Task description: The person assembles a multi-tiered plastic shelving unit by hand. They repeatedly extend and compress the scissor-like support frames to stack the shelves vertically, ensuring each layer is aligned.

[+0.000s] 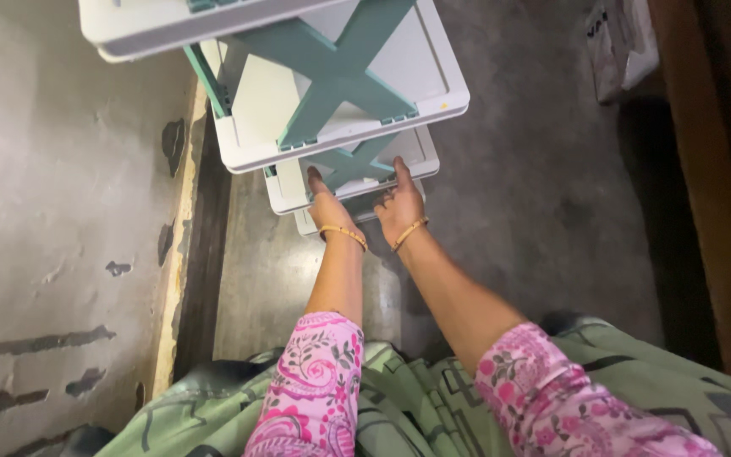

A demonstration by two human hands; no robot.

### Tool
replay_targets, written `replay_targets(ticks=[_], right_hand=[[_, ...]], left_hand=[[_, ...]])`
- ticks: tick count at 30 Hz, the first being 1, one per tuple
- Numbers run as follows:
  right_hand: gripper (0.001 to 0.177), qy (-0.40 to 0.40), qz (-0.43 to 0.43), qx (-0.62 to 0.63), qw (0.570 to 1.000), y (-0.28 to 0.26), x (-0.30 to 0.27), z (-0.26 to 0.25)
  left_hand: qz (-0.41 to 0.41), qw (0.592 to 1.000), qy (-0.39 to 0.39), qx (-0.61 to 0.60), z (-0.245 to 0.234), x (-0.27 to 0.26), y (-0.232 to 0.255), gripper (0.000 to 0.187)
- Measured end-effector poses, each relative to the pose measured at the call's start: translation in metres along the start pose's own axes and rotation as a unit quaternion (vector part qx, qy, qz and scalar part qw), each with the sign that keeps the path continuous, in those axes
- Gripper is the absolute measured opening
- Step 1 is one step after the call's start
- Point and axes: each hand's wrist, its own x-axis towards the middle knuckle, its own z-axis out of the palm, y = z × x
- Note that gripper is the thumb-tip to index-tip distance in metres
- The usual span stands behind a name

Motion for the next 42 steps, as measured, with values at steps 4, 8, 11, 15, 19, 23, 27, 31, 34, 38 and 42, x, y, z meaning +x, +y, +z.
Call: replay_targets(ticks=[4, 8, 11, 15, 19, 23, 27, 31, 34, 38, 42], right_hand=[[0.084, -0.033, 0.014, -0.020, 0.999, -0.005, 0.002, -0.001], [0.088, -0.043, 0.030, -0.066, 0.996, -0.013, -0.015, 0.006], [0.076, -0.034, 0.032, -0.085, 0.995, -0.010, -0.012, 0.007], [0.064, -0.020, 0.004, -0.028, 0.999, 0.004, 0.016, -0.006], [0.058, 0.024, -0.022, -0.009, 0.999, 0.010, 0.019, 0.000], [0.062, 0.104, -0.037, -0.027, 0.994, 0.005, 0.002, 0.019], [0.068, 0.098, -0.038, -0.037, 0.994, 0.002, -0.001, 0.021], [0.081, 0.078, -0.037, -0.058, 0.995, 0.005, 0.009, 0.009], [0.080, 0.087, 0.003, -0.095, 0.992, 0.000, -0.001, -0.004], [0.085, 0.176, -0.173, -0.100, 0.964, -0.018, -0.031, 0.012], [0.086, 0.068, -0.245, -0.036, 0.967, -0.057, -0.091, 0.064]], left_hand=[[-0.012, 0.996, -0.080, -0.038, -0.008, 0.000, -0.007, 0.091], [-0.012, 0.976, -0.204, -0.072, -0.020, -0.001, -0.010, 0.093], [-0.049, 0.977, -0.205, -0.030, -0.025, 0.004, -0.003, 0.083], [-0.069, 0.991, -0.114, 0.005, -0.015, 0.005, -0.001, 0.068], [-0.048, 0.994, -0.102, 0.005, -0.009, 0.006, -0.005, 0.066], [-0.035, 0.997, -0.072, 0.024, -0.008, 0.012, -0.011, 0.077], [-0.003, 0.996, -0.057, 0.067, -0.010, 0.020, -0.016, 0.096], [-0.049, 0.981, -0.078, 0.172, -0.020, 0.018, -0.003, 0.107], [-0.042, 0.963, 0.018, 0.267, -0.020, -0.005, 0.005, 0.109], [0.139, 0.969, 0.111, 0.172, -0.025, -0.068, 0.018, 0.082], [0.305, 0.950, 0.035, -0.056, -0.004, -0.098, 0.033, 0.064]])
